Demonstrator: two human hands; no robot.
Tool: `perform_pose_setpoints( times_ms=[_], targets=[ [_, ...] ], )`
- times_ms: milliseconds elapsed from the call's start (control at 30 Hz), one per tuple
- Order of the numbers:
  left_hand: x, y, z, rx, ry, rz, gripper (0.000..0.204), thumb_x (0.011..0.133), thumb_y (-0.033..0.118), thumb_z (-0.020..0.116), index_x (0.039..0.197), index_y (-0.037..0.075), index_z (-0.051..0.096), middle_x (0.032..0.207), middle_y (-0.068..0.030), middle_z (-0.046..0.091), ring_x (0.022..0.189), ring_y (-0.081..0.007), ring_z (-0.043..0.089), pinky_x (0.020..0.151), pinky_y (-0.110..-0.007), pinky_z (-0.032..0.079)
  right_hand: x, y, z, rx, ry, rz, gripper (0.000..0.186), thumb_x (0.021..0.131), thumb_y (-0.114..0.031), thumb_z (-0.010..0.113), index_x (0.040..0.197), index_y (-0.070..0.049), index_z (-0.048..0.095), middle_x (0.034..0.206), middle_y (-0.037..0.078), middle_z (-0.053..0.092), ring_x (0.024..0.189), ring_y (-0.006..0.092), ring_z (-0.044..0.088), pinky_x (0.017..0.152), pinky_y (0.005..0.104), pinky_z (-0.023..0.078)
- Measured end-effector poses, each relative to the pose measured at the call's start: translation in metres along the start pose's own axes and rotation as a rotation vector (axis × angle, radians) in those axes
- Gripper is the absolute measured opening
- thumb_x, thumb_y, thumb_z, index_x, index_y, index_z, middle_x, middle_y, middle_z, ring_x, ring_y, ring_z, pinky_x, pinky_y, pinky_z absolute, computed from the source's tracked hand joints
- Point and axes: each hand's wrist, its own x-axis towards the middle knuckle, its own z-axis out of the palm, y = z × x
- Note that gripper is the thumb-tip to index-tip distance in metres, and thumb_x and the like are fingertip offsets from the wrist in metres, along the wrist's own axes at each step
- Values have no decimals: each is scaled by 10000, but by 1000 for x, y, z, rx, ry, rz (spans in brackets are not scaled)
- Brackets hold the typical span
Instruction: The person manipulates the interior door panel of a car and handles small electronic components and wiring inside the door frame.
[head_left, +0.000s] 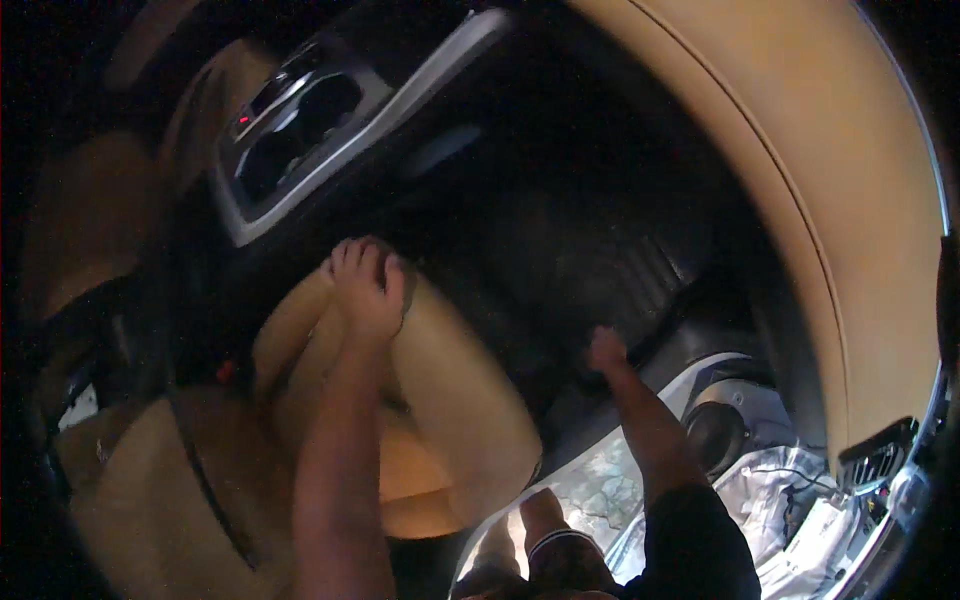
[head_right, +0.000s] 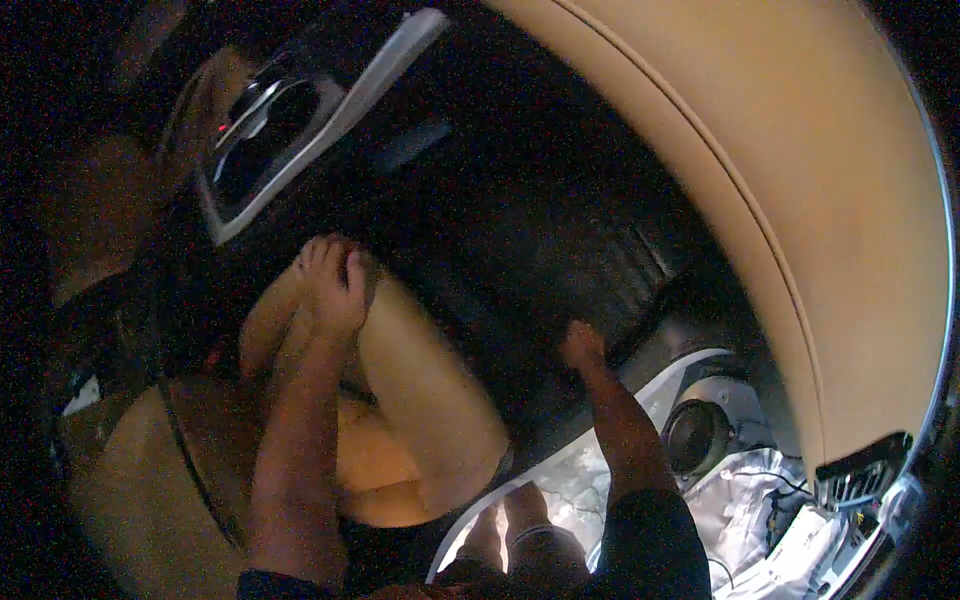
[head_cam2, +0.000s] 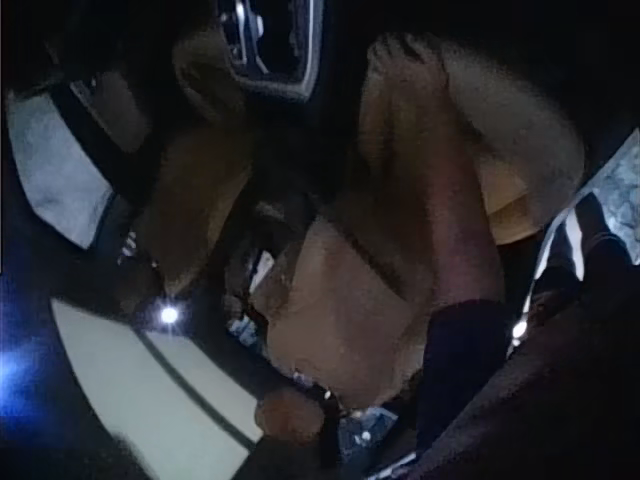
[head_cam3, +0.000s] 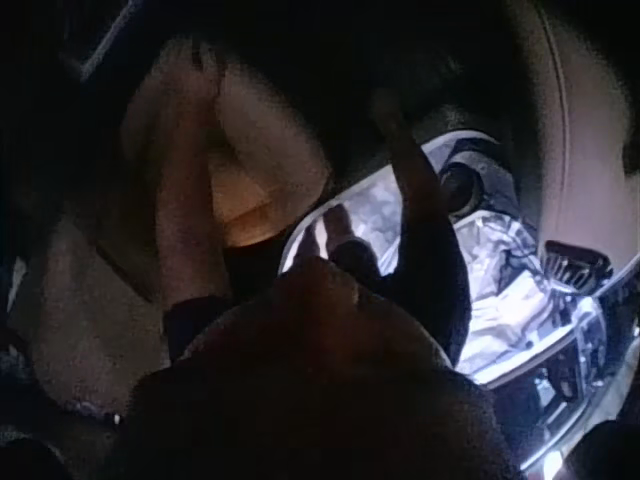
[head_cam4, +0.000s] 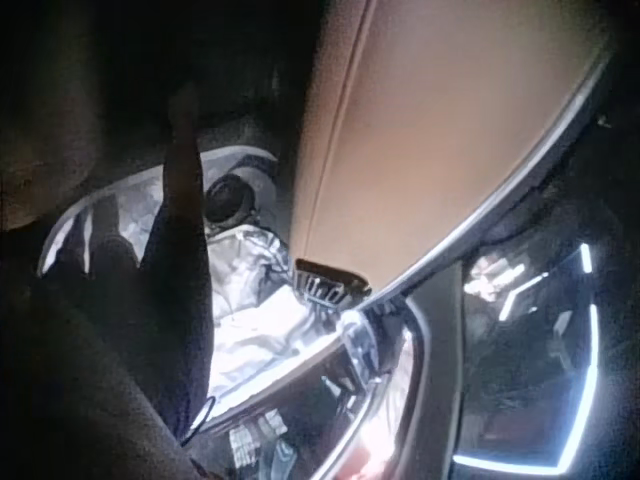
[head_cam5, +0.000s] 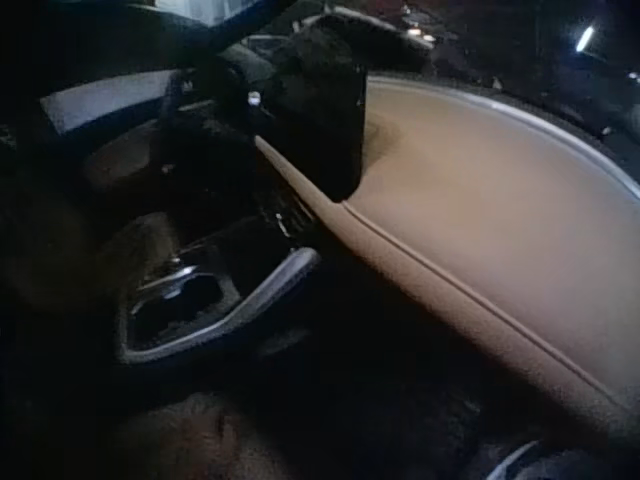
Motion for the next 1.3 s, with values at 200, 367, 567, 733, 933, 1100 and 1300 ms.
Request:
perform_pose_setpoints(
  times_ms=[200, 367, 567, 733, 933, 1100, 1300],
  targets=[
    [2, -10, 14, -61, -68, 60, 293, 910, 292, 509, 1026, 78, 672, 1195, -96, 650, 1235, -369, 490, 1077, -539, 274, 142, -15, -84, 67, 701, 146, 642, 952, -529, 552, 1364, -37, 566, 1437, 298, 494, 1329, 483, 473, 1063, 592, 427],
    [-4, -22, 7, -84, -80, 48, 299, 942, 306, 472, 1017, 108, 683, 1155, -78, 669, 1209, -347, 518, 1070, -514, 277, 195, -152, -110, 44, 398, 176, 653, 946, -535, 544, 1405, -70, 559, 1550, 243, 381, 1419, 375, 395, 1149, 547, 323],
    [9, -5, 6, -138, -66, 61, 332, 977, 318, 437, 1020, 113, 696, 1161, -69, 686, 1193, -340, 538, 1059, -510, 294, 174, -208, -36, -244, 740, -294, 771, 965, -611, 470, 1558, -132, 354, 1653, 205, 194, 1532, 388, 171, 1193, 672, 112],
    [-6, -18, 7, -145, -19, 26, 255, 920, 268, 477, 990, 138, 685, 1121, -25, 694, 1171, -294, 572, 1033, -475, 300, 188, -152, -94, -234, 546, -822, 708, 954, -516, 542, 1525, -120, 409, 1596, 185, 340, 1460, 402, 308, 1163, 668, 215],
    [6, -3, 6, -181, -21, 63, 286, 938, 284, 467, 984, 127, 702, 1090, -25, 708, 1151, -297, 588, 1032, -453, 303, 278, 45, -101, -279, 509, -473, 598, 1020, -442, 491, 1524, -129, 411, 1561, 181, 395, 1383, 343, 431, 1124, 536, 359],
    [-2, -11, -7, -107, -25, 29, 274, 911, 254, 480, 972, 117, 710, 1096, -31, 712, 1156, -296, 587, 1033, -453, 306, 221, 98, -53, 191, 480, 54, 639, 1044, -541, 407, 1571, -183, 350, 1626, 132, 312, 1468, 402, 325, 1154, 602, 316],
    [1, -6, 0, -124, 0, 49, 256, 881, 227, 493, 965, 107, 704, 1089, -40, 713, 1151, -294, 588, 1032, -458, 307, 60, 70, 47, -51, 803, 446, 707, 1041, -548, 395, 1624, -205, 188, 1688, 126, 134, 1510, 439, 212, 1170, 651, 236]
  ],
)
